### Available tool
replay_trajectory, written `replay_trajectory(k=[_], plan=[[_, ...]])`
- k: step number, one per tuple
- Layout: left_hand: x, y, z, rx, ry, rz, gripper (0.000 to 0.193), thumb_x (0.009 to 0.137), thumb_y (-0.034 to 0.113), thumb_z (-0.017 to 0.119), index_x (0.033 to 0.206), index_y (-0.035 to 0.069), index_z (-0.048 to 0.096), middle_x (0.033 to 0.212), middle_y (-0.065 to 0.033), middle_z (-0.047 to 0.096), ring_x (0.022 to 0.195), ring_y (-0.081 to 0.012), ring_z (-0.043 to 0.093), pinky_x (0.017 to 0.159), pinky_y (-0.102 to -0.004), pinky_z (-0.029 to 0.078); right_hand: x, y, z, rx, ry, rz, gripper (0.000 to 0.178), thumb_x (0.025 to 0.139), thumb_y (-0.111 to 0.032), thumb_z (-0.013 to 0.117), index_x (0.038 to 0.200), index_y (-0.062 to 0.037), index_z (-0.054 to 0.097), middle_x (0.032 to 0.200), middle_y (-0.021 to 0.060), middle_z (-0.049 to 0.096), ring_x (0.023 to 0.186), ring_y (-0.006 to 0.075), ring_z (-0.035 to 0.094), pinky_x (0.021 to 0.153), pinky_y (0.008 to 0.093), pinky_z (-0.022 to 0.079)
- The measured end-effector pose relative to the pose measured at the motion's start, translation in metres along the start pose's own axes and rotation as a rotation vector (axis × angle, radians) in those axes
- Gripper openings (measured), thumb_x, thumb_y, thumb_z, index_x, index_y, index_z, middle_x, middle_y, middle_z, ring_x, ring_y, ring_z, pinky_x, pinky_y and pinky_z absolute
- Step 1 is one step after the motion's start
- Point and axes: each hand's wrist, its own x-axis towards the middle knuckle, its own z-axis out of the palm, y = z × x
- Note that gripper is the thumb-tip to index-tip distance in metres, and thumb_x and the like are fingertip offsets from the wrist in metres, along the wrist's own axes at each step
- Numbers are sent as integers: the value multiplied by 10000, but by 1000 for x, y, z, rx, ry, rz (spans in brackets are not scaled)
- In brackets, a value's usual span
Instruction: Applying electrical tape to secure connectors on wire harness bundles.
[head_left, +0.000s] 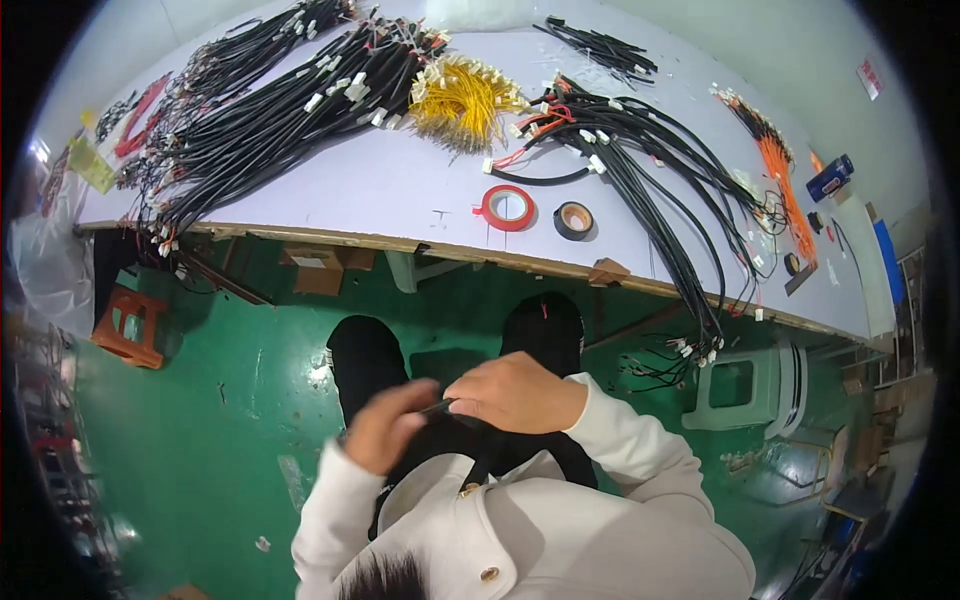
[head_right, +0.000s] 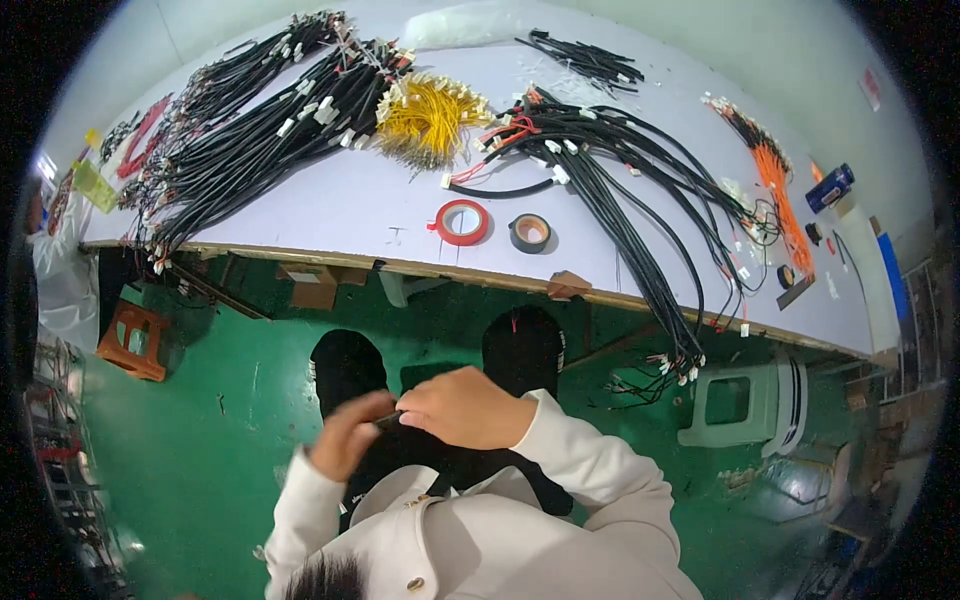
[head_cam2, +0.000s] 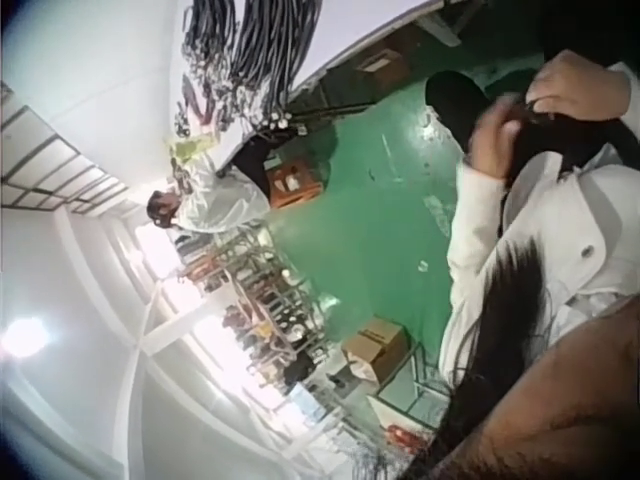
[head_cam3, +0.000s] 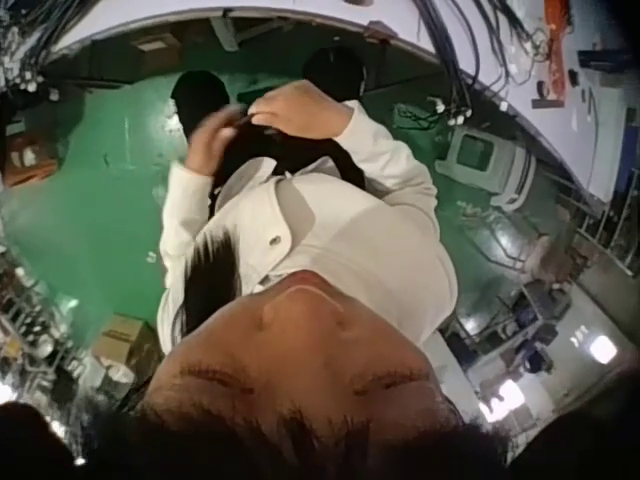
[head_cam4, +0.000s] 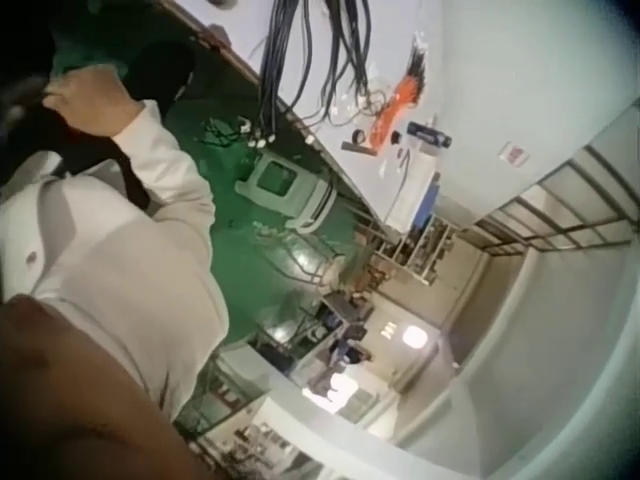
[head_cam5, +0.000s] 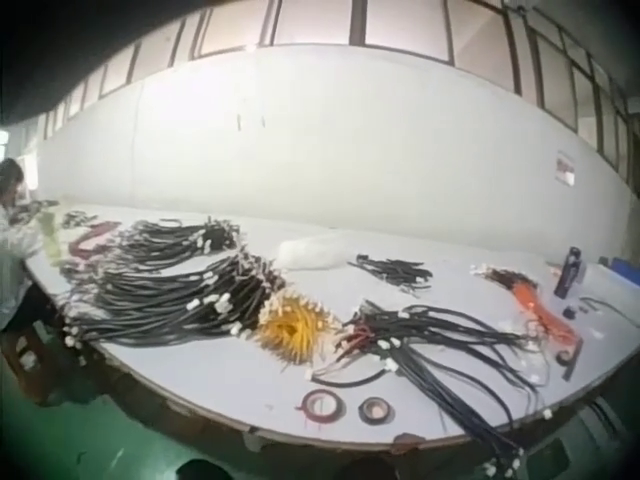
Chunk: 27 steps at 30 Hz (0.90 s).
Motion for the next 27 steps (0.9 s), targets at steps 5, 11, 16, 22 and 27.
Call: replay_trajectory(k=[5, 11, 16, 22, 27], plan=[[26, 27, 25, -594, -101, -366, 321, 964, 191, 386, 1207, 11, 493, 657, 3, 428, 598, -78, 379, 574, -209, 330, -1, 9, -89, -617, 712, 77, 337, 758, -221, 662, 1044, -59, 587, 1005, 113, 569, 945, 304, 550, 820, 393, 441], [42, 47, 22, -680, -84, -336, 366, 967, 239, 373, 1246, 25, 475, 652, 23, 405, 576, -58, 323, 533, -197, 259, 6, 61, -98, -861, 729, 383, 350, 813, -171, 570, 1134, -34, 544, 1019, 141, 511, 966, 289, 497, 817, 366, 413], [40, 45, 16, -722, -36, -379, 426, 967, 257, 373, 1318, 20, 414, 658, 27, 400, 582, -58, 324, 532, -193, 253, -13, 8, -50, 505, 831, 73, 247, 791, -114, 507, 1012, -18, 557, 983, 74, 520, 672, 129, 480, 619, 244, 400], [38, 49, 29, -706, 4, -369, 485, 960, 201, 408, 1390, 18, 278, 646, 18, 397, 576, -79, 353, 545, -202, 297, -24, 11, 39, 1082, 544, 480, 109, 825, -135, 534, 825, -34, 577, 741, -15, 516, 594, 25, 435, 497, 176, 349], [34, 61, 23, -394, -60, -310, 535, 936, 113, 446, 1410, 31, 213, 683, -43, 498, 602, -116, 459, 598, -225, 387, -12, 19, 53, 1417, 490, 488, 236, 824, -169, 496, 1007, -22, 528, 844, 29, 505, 562, 50, 417, 479, 195, 322]])
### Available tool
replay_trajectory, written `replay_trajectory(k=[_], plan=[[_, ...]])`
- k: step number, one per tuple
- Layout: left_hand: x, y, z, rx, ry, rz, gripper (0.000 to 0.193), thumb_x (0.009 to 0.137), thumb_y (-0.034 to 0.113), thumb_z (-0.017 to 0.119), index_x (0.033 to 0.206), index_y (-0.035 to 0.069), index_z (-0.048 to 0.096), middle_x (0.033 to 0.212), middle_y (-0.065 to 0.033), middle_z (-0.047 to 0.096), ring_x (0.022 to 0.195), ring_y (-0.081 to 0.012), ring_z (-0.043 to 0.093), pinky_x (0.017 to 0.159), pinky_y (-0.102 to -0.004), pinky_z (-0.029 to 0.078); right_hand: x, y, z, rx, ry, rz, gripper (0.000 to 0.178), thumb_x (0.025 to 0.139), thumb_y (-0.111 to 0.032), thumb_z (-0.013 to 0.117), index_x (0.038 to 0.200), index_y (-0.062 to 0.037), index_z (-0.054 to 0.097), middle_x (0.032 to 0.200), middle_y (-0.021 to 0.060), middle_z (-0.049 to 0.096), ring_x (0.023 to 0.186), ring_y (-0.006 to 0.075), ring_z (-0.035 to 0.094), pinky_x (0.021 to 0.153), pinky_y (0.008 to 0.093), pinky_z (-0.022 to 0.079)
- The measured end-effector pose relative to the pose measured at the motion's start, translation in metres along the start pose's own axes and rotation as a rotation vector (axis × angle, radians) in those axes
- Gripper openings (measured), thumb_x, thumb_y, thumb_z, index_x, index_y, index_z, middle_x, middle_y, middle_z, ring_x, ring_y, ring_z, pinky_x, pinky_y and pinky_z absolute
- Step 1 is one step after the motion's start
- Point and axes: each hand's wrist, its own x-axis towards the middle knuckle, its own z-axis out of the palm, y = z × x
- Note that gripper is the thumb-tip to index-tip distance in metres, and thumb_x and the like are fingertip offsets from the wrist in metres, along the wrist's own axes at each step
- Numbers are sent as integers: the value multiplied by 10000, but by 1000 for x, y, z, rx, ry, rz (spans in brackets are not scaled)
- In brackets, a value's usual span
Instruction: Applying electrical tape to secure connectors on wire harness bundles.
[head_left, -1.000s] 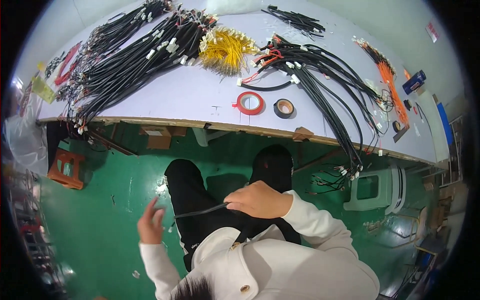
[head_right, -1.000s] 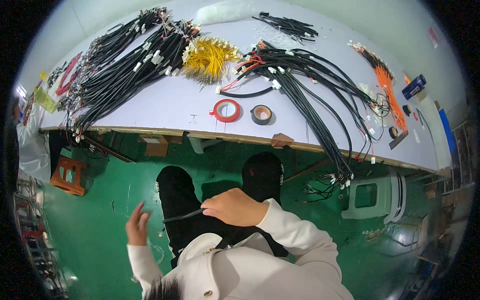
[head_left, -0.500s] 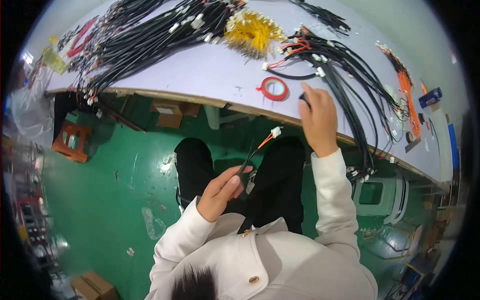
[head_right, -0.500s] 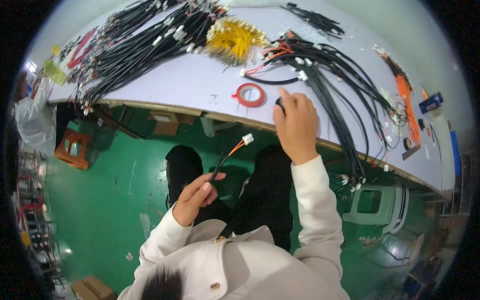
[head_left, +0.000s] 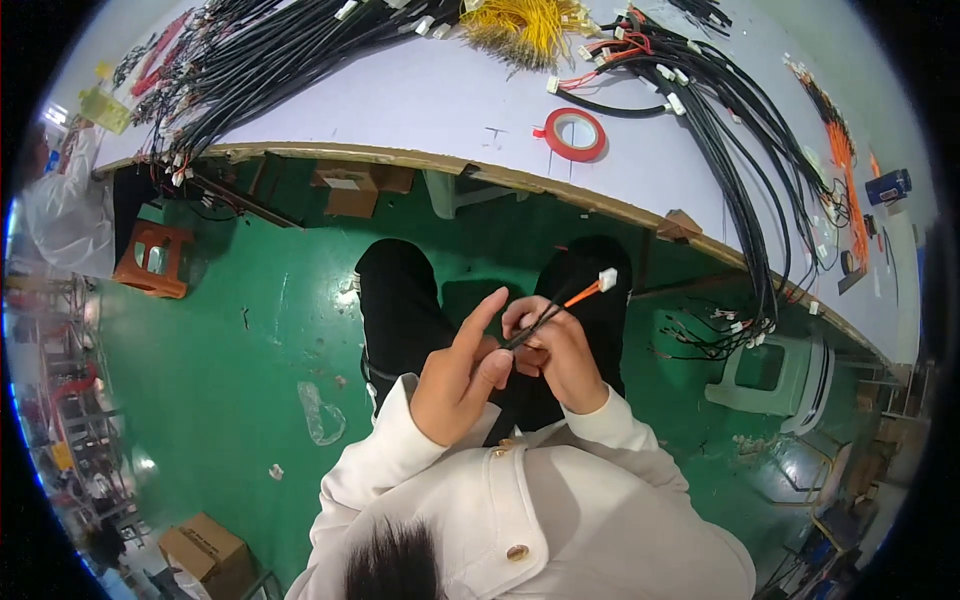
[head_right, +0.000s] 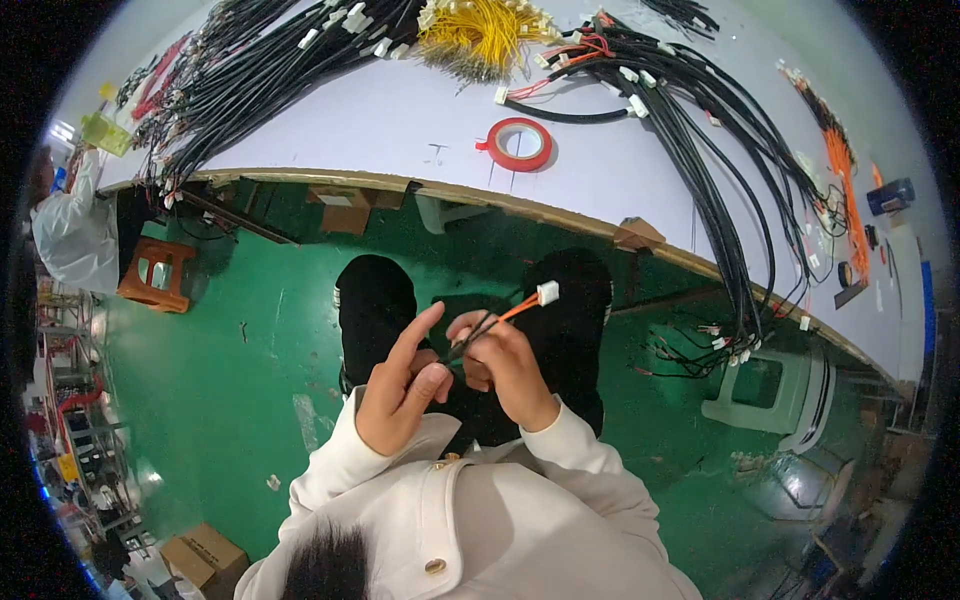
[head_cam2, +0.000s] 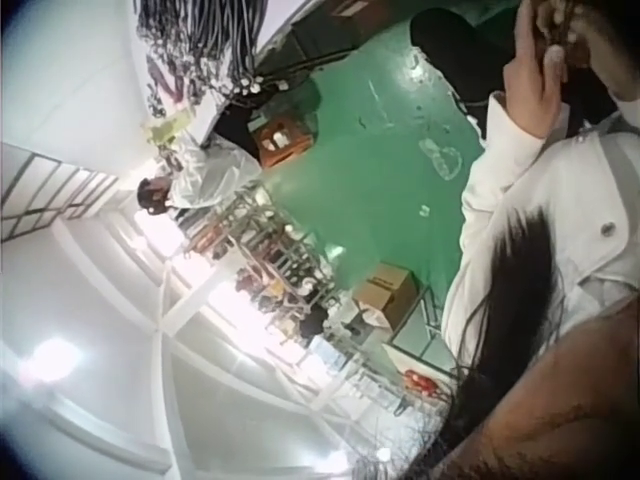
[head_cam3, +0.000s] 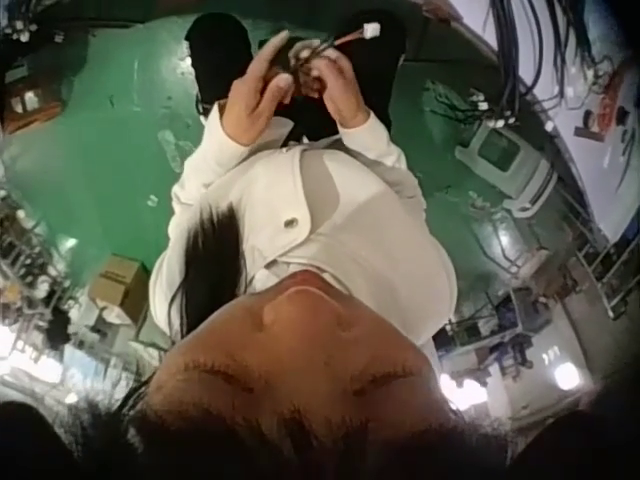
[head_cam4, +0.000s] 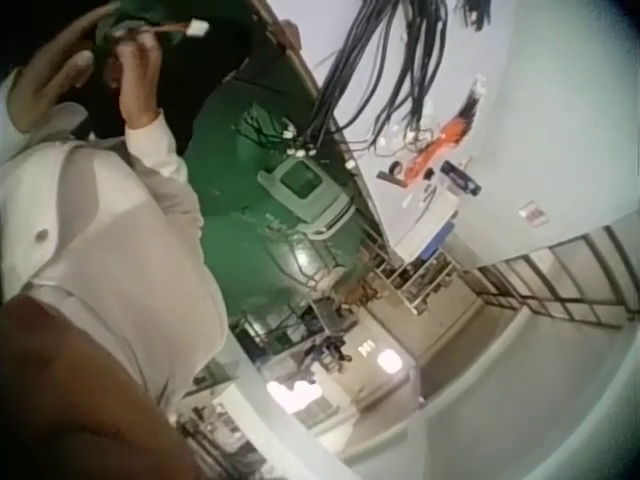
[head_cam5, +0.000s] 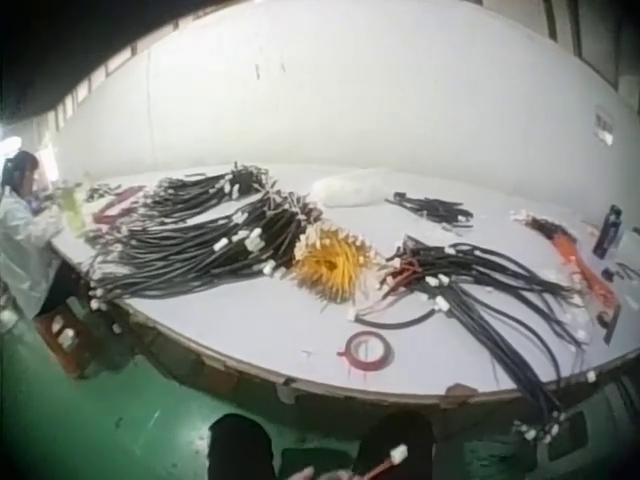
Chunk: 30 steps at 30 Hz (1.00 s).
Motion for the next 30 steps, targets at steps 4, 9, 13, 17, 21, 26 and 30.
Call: replay_trajectory(k=[4, 9, 13, 17, 21, 26, 30], plan=[[-7, -2, 7, -40, 26, 7, 565, 939, 108, 447, 1424, 23, 168, 705, -42, 517, 617, -101, 443, 619, -210, 388, -3, -7, 5, 36, -135, -4, 464, 789, -181, 505, 1219, -25, 431, 1033, 33, 468, 828, 99, 469, 681, 226, 393], [-9, 0, 3, -29, 15, -32, 569, 937, 107, 452, 1426, 37, 170, 700, -42, 514, 621, -88, 435, 622, -207, 380, -12, -16, 7, -145, -195, -13, 531, 753, -124, 512, 1254, -1, 386, 1069, 52, 449, 929, 124, 478, 805, 281, 424], [-8, 7, 0, 46, -11, 4, 519, 930, 105, 464, 1399, 33, 253, 704, -45, 522, 624, -92, 442, 618, -211, 384, -16, -16, 8, -243, -166, -90, 531, 744, -100, 505, 1249, -2, 377, 1073, 63, 456, 923, 131, 482, 801, 290, 438], [-6, 5, 2, 77, 3, 72, 433, 926, 86, 460, 1343, 20, 366, 758, -71, 576, 661, -113, 510, 666, -225, 421, -19, -20, 10, -196, -175, -89, 544, 729, -97, 512, 1244, 3, 367, 1054, 96, 488, 867, 152, 513, 786, 284, 449], [-6, 7, 4, 48, 53, 96, 332, 922, 59, 451, 1246, 3, 492, 874, -109, 629, 759, -147, 586, 748, -247, 452, -22, -19, 9, -184, -179, -92, 549, 727, -108, 517, 1242, 10, 366, 1037, 110, 502, 831, 165, 537, 783, 277, 448], [-5, 3, 7, 79, 186, 196, 289, 859, -10, 513, 1140, -4, 579, 792, -115, 627, 662, -167, 589, 637, -253, 463, -28, -19, 13, -187, -143, -78, 509, 731, -151, 566, 1189, 27, 432, 965, 105, 547, 793, 177, 577, 775, 292, 462], [0, -10, 5, 665, 326, 464, 356, 719, -90, 585, 1057, 19, 620, 608, -94, 529, 482, -220, 499, 459, -298, 384, -35, -12, 3, -125, -157, -57, 497, 758, -97, 697, 1163, 43, 446, 1045, 82, 570, 908, 128, 574, 808, 263, 471]])
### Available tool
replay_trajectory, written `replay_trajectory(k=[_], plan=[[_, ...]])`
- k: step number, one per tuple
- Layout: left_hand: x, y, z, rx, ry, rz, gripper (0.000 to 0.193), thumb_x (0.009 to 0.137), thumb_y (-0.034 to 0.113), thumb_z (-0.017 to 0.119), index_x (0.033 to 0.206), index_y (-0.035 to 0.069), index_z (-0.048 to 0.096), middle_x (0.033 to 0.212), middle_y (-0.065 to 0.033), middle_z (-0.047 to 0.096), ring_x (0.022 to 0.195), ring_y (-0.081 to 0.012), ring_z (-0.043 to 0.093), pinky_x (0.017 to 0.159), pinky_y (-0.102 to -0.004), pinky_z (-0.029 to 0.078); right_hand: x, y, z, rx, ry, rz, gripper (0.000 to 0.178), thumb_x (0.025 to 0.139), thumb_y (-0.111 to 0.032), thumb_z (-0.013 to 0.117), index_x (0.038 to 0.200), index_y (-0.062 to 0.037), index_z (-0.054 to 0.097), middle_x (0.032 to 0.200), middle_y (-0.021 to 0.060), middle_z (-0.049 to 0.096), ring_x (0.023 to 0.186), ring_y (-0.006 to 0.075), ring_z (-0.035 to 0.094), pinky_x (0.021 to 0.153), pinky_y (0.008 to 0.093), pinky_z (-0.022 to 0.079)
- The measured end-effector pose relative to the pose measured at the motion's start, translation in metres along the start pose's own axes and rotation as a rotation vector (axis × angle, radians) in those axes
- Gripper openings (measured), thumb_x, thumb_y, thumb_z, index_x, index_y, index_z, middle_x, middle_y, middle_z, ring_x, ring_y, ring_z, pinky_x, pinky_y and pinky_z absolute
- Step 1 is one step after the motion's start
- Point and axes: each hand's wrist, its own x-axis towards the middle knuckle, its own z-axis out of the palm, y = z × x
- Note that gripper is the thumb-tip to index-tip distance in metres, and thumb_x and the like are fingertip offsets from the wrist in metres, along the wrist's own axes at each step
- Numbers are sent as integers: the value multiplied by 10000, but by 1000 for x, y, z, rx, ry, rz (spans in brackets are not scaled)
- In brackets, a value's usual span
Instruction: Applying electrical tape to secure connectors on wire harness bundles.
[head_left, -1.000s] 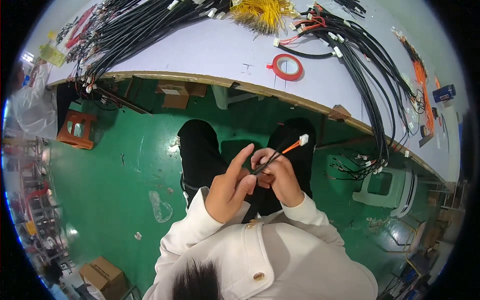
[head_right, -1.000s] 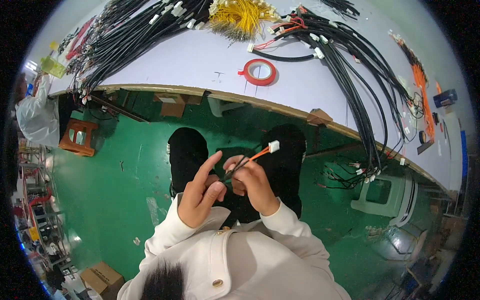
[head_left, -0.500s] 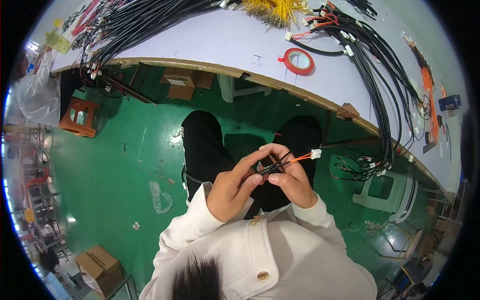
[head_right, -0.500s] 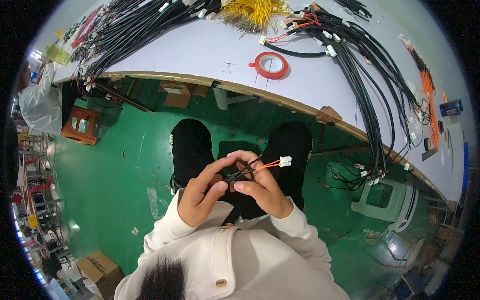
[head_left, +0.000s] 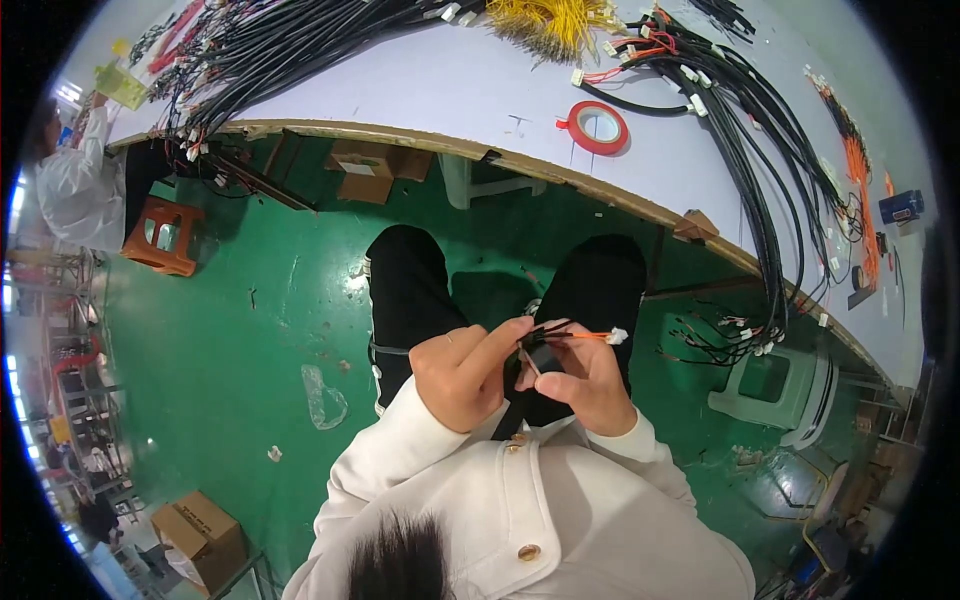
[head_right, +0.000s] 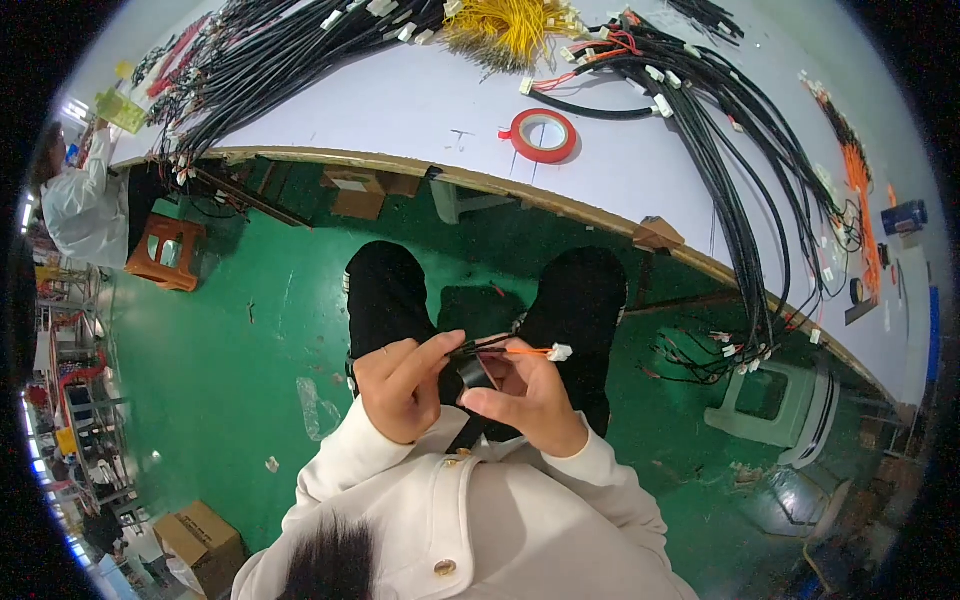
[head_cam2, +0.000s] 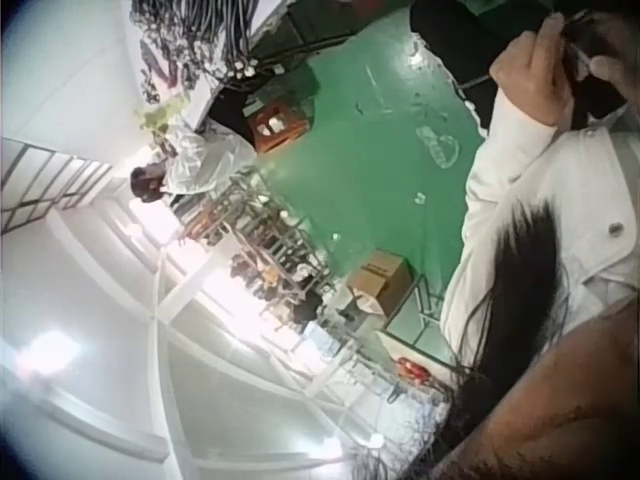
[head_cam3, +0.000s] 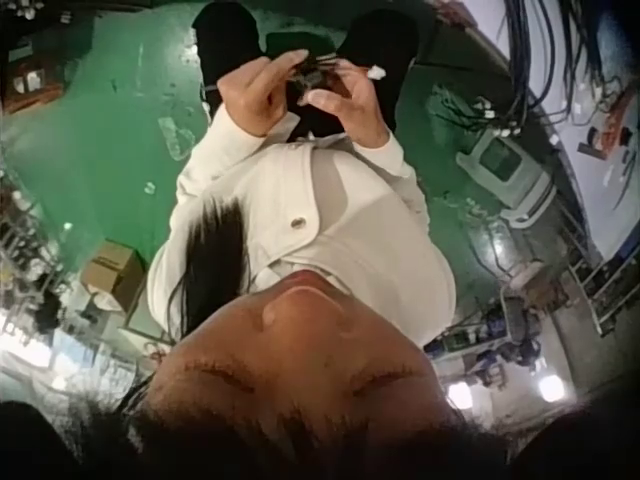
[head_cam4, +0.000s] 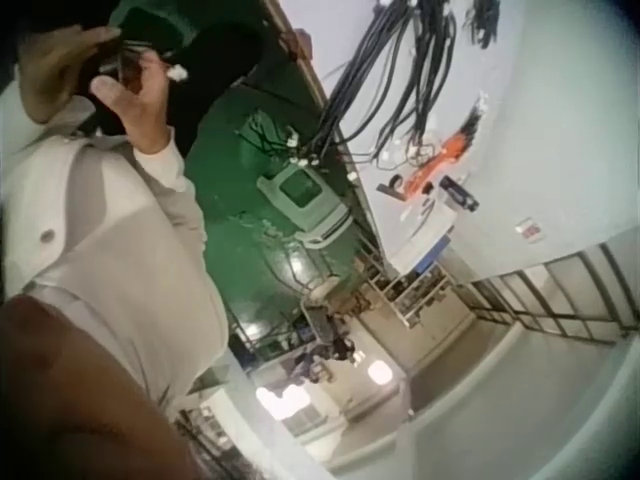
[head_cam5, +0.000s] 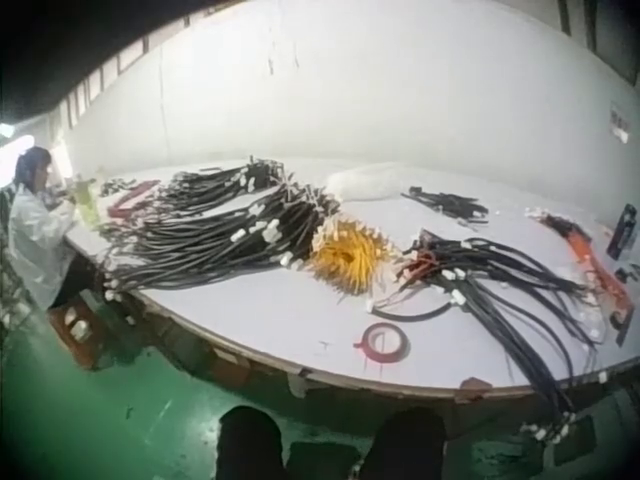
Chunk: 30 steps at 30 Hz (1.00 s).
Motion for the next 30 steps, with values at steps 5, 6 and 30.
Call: replay_trajectory(k=[5, 6, 30], plan=[[3, 1, 15, 118, 45, -46, 337, 682, -86, 589, 997, 28, 630, 614, -98, 552, 484, -245, 518, 440, -314, 389, -10, 1, 13, 54, 171, 14, 414, 766, -67, 685, 1106, 59, 486, 992, 95, 588, 827, 160, 608, 763, 263, 493], [1, 2, 17, 135, 31, -56, 298, 692, -66, 589, 972, 27, 628, 644, -105, 576, 502, -252, 538, 449, -312, 401, -9, -3, 15, 35, 193, -9, 432, 775, -160, 686, 1086, 63, 485, 951, 101, 572, 805, 169, 601, 760, 314, 512], [-2, 10, 10, -237, -8, -199, 102, 864, 54, 527, 795, 0, 580, 590, -109, 526, 451, -190, 484, 446, -283, 359, 2, 5, -12, -223, 10, -24, 385, 777, -69, 639, 1130, 42, 534, 833, 67, 610, 647, 89, 552, 581, 221, 470]])
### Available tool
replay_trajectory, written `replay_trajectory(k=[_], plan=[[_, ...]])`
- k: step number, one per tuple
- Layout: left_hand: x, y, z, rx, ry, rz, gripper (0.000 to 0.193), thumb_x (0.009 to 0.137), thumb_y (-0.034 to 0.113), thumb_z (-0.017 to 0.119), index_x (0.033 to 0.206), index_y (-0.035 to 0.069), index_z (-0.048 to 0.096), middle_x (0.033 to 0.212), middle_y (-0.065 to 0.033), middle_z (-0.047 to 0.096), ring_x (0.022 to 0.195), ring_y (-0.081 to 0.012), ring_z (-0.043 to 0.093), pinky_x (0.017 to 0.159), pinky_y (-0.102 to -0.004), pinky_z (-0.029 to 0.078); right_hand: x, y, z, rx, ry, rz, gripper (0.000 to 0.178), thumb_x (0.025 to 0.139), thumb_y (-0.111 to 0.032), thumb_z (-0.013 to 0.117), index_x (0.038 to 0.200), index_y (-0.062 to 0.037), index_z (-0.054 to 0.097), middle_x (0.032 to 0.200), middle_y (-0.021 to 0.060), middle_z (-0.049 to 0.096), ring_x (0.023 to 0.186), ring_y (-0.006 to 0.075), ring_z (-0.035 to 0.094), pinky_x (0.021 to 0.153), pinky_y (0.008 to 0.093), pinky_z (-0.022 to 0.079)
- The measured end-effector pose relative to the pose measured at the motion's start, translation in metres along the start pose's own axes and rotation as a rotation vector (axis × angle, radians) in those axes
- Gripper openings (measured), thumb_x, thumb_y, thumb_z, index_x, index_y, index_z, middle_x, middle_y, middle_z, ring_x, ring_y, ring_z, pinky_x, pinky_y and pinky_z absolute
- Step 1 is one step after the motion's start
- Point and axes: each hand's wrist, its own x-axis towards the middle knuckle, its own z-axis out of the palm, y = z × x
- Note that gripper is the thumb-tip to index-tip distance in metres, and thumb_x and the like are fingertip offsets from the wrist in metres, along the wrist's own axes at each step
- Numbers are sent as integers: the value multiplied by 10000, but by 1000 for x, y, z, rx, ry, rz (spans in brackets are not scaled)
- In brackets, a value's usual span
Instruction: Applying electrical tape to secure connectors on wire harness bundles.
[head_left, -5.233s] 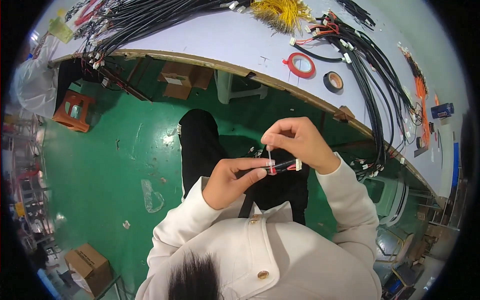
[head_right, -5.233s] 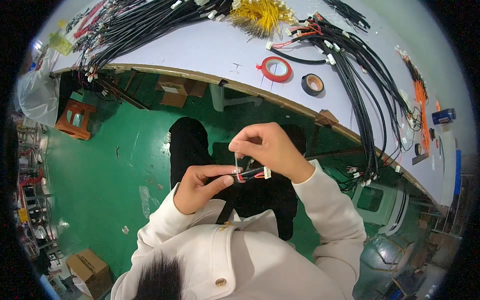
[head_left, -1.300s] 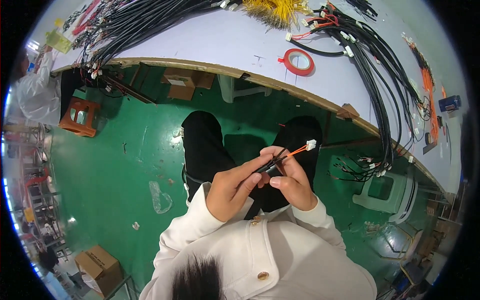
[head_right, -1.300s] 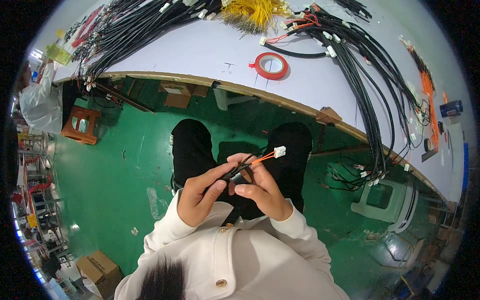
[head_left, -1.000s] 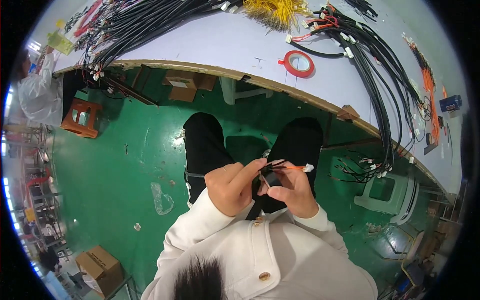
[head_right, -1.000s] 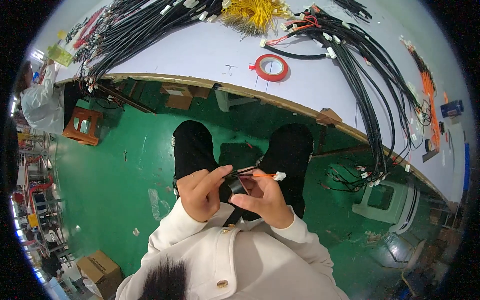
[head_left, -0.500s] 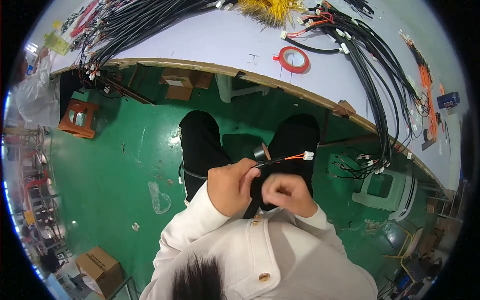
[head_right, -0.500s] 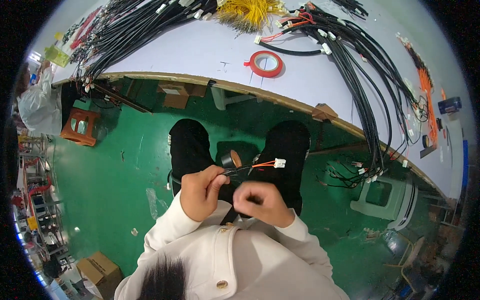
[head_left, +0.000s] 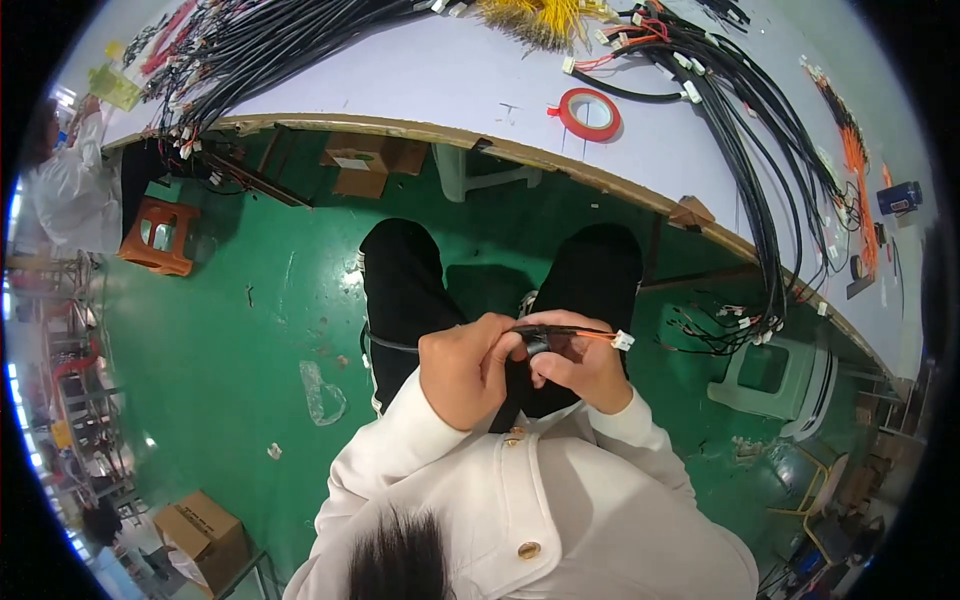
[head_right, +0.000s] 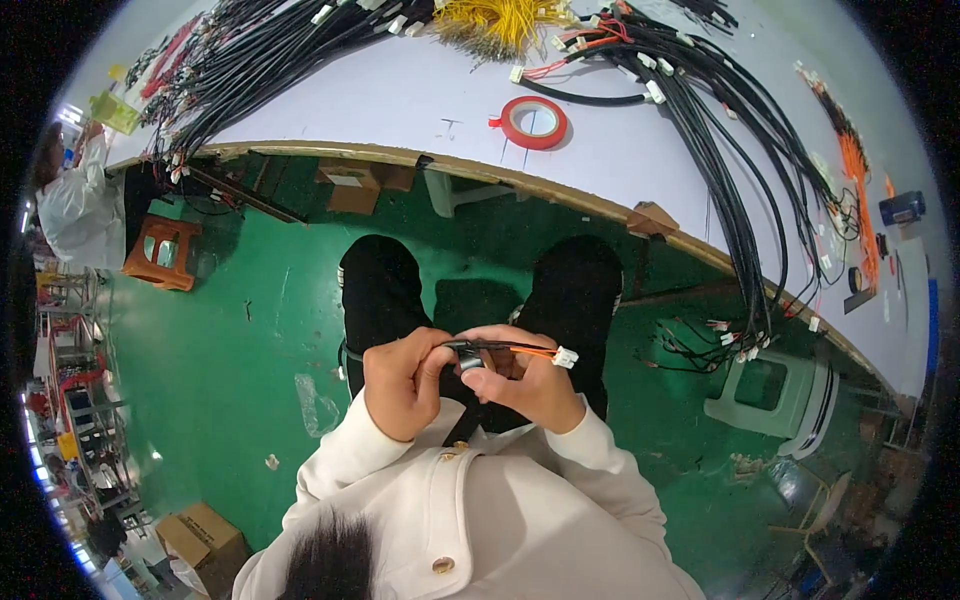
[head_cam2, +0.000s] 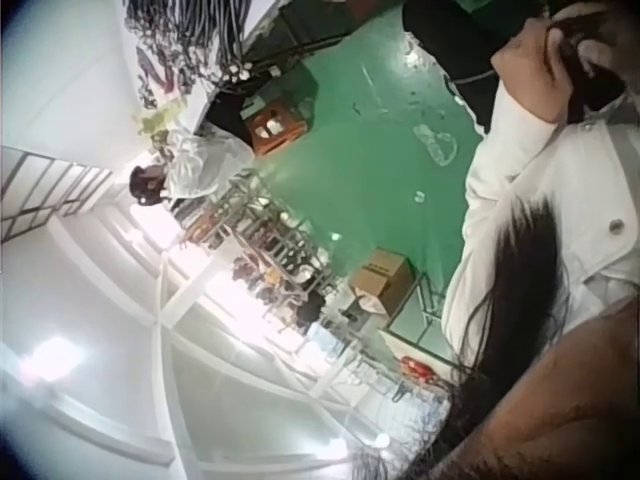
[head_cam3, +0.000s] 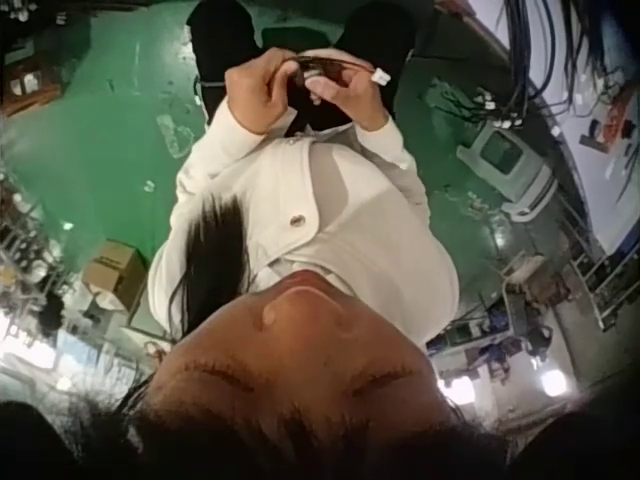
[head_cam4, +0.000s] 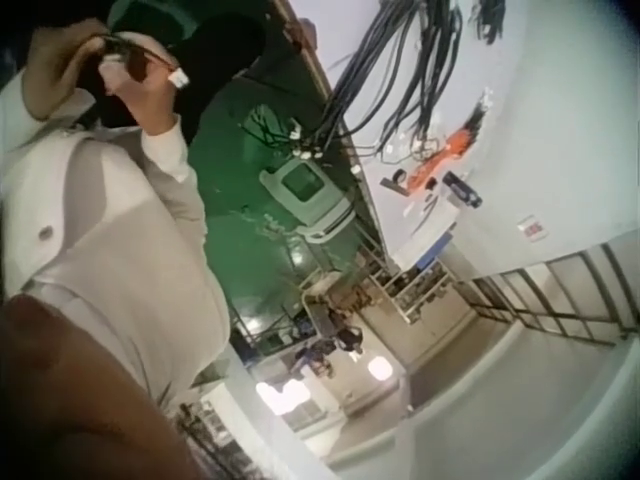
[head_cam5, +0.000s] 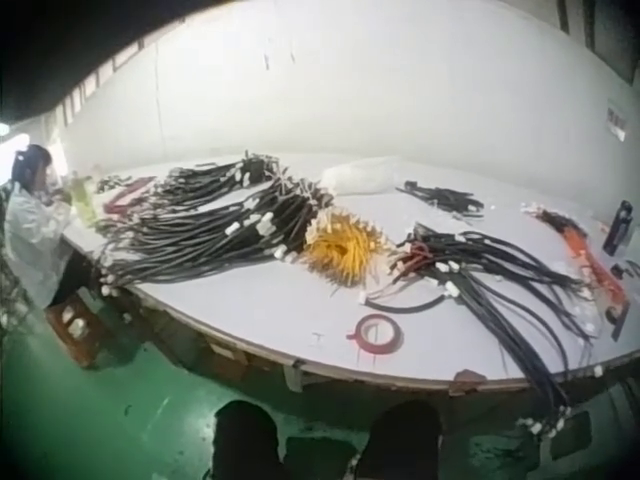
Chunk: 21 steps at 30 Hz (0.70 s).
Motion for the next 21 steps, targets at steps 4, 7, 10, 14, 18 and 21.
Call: replay_trajectory(k=[4, 7, 10, 14, 18, 21], plan=[[6, -2, 1, 222, 9, 66, 38, 815, 16, 558, 788, 10, 585, 566, -130, 518, 448, -246, 523, 434, -315, 377, -11, -9, 13, 90, 103, 113, 323, 805, -133, 580, 1065, 55, 546, 822, 115, 613, 592, 125, 541, 541, 239, 467], [9, -6, 3, 289, 31, 119, 37, 808, 4, 556, 786, 8, 585, 569, -135, 527, 456, -252, 536, 442, -312, 390, -12, -12, 13, 142, 102, 176, 332, 815, -174, 567, 1055, 54, 545, 796, 117, 610, 586, 130, 539, 526, 236, 458], [7, -11, 6, 212, 45, 34, 47, 816, 3, 547, 800, 1, 591, 588, -137, 552, 470, -263, 544, 461, -295, 413, -10, -6, 11, 158, 104, 149, 339, 813, -184, 569, 1054, 54, 544, 795, 118, 609, 592, 131, 544, 528, 235, 457], [5, -16, 4, -192, -9, -176, 78, 827, 2, 534, 843, -5, 610, 629, -136, 595, 499, -280, 562, 503, -284, 453, -9, 7, 17, 12, 162, -24, 353, 796, -161, 580, 1071, 57, 538, 838, 122, 607, 620, 134, 560, 567, 237, 469], [7, -8, 3, 60, 43, -64, 113, 831, -3, 531, 895, 5, 624, 641, -138, 596, 503, -250, 569, 496, -288, 443, -11, 2, 15, -25, 177, -81, 377, 771, -176, 561, 1063, 62, 539, 808, 117, 603, 599, 125, 544, 573, 236, 464], [11, -2, 0, 237, -11, 99, 152, 835, -4, 532, 955, 15, 624, 658, -150, 595, 508, -212, 575, 483, -289, 428, -13, -12, 18, 9, 159, 5, 387, 771, -212, 531, 1040, 66, 547, 764, 111, 600, 565, 117, 526, 564, 229, 455]])
